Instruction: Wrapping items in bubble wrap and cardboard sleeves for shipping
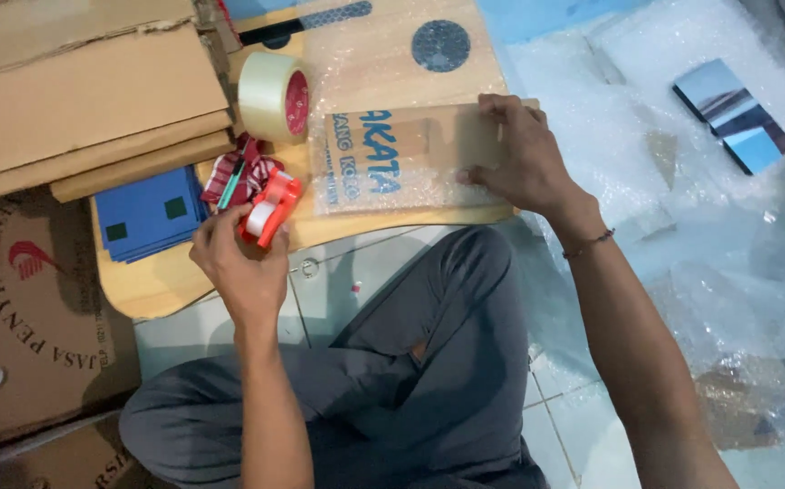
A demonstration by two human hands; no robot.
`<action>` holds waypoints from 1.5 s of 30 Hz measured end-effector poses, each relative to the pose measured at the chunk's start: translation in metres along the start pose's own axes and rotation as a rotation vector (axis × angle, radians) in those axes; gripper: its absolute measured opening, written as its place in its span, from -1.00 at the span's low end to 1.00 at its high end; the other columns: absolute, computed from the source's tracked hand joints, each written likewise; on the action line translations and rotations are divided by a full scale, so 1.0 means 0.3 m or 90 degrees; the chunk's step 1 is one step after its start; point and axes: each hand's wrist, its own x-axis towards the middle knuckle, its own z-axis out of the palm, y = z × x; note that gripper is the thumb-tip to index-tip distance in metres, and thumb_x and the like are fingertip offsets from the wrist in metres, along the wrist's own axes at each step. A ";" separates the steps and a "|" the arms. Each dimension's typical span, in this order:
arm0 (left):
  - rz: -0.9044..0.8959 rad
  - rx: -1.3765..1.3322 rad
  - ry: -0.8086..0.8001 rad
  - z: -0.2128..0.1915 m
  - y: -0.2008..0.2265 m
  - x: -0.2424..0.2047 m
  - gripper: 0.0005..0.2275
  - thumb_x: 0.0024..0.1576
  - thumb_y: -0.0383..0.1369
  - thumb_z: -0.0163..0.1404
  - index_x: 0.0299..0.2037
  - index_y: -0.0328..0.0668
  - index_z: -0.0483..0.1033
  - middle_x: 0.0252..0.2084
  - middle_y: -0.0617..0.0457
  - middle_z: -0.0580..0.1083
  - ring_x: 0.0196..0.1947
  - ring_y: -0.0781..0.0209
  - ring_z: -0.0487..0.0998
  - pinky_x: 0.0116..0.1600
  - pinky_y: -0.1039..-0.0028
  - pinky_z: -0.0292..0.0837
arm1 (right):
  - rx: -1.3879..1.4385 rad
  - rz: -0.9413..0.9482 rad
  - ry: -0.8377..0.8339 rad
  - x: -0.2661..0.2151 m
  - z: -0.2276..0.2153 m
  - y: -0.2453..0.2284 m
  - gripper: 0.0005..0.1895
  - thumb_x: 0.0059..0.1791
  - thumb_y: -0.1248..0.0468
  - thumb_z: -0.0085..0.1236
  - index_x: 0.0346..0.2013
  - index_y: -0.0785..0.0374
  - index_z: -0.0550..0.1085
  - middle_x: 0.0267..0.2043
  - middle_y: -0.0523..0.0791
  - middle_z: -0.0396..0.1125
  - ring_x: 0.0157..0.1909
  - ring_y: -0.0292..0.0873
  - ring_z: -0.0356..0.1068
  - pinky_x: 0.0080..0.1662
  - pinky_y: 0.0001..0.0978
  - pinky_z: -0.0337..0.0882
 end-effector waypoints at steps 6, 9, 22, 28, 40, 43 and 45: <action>0.162 -0.065 0.076 -0.002 0.184 0.000 -0.54 -0.07 -0.50 0.37 0.06 -0.27 0.55 0.10 -0.22 0.47 0.14 -0.29 0.40 0.28 -0.04 0.19 | 0.002 0.076 -0.003 0.002 -0.016 -0.042 -0.16 -0.28 0.40 0.52 0.17 0.12 0.22 0.31 0.05 0.30 0.35 0.32 0.26 0.38 0.26 0.09; 0.162 -0.295 -0.044 0.057 0.377 -0.003 -0.76 0.11 -0.52 0.23 -0.02 -0.28 0.60 -0.13 -0.17 0.55 -0.06 -0.18 0.58 0.17 0.09 0.40 | 0.015 0.059 -0.008 0.000 -0.012 -0.021 -0.18 -0.26 0.37 0.52 0.16 0.09 0.21 0.35 0.04 0.28 0.36 0.31 0.25 0.39 0.24 0.05; 0.079 -0.324 -0.369 0.548 0.509 0.164 -0.86 0.09 -0.35 0.27 -0.27 -0.22 0.61 -0.33 -0.13 0.59 -0.17 -0.20 0.65 -0.13 0.21 0.55 | 0.036 -0.030 -0.019 -0.012 -0.028 0.010 -0.24 -0.22 0.23 0.54 0.11 0.02 0.22 0.28 0.04 0.35 0.31 0.21 0.32 0.35 0.05 -0.04; 0.078 -0.387 -0.275 0.482 0.530 0.162 -0.96 0.15 -0.52 0.16 -0.33 -0.17 0.61 -0.42 -0.10 0.58 -0.35 0.12 0.64 -0.25 0.40 0.53 | 0.089 -0.040 -0.026 -0.001 0.000 0.063 -0.03 -0.24 0.10 0.59 0.34 0.04 0.22 0.25 0.03 0.38 0.32 0.19 0.32 0.31 -0.07 -0.09; 0.055 -0.447 -0.437 0.408 0.494 0.098 -0.98 0.11 -0.59 0.10 -0.31 -0.34 0.58 -0.53 0.16 0.43 -0.54 0.41 0.28 -0.40 0.60 0.19 | 0.056 -0.175 0.052 -0.010 0.026 0.152 -0.40 -0.09 0.44 0.30 0.25 0.17 0.41 0.26 -0.16 0.36 0.35 -0.07 0.29 0.25 -0.18 0.09; 0.034 -0.449 -0.445 0.394 0.503 0.096 -0.96 0.15 -0.54 0.12 -0.33 -0.35 0.57 -0.53 0.16 0.42 -0.52 0.40 0.27 -0.38 0.58 0.22 | 0.248 -0.180 0.094 -0.026 -0.020 0.106 -0.70 -0.03 0.62 0.12 -0.03 0.39 0.46 0.13 0.05 0.43 0.03 -0.05 0.46 0.06 -0.28 0.47; 0.040 -0.463 -0.449 0.401 0.490 0.094 -0.97 0.15 -0.53 0.13 -0.33 -0.32 0.57 -0.53 0.18 0.40 -0.52 0.42 0.25 -0.39 0.60 0.18 | 0.117 -0.181 0.023 -0.032 -0.030 0.145 -0.73 -0.07 0.37 0.25 -0.08 0.29 0.54 0.23 0.00 0.37 0.16 0.00 0.34 0.18 -0.16 0.36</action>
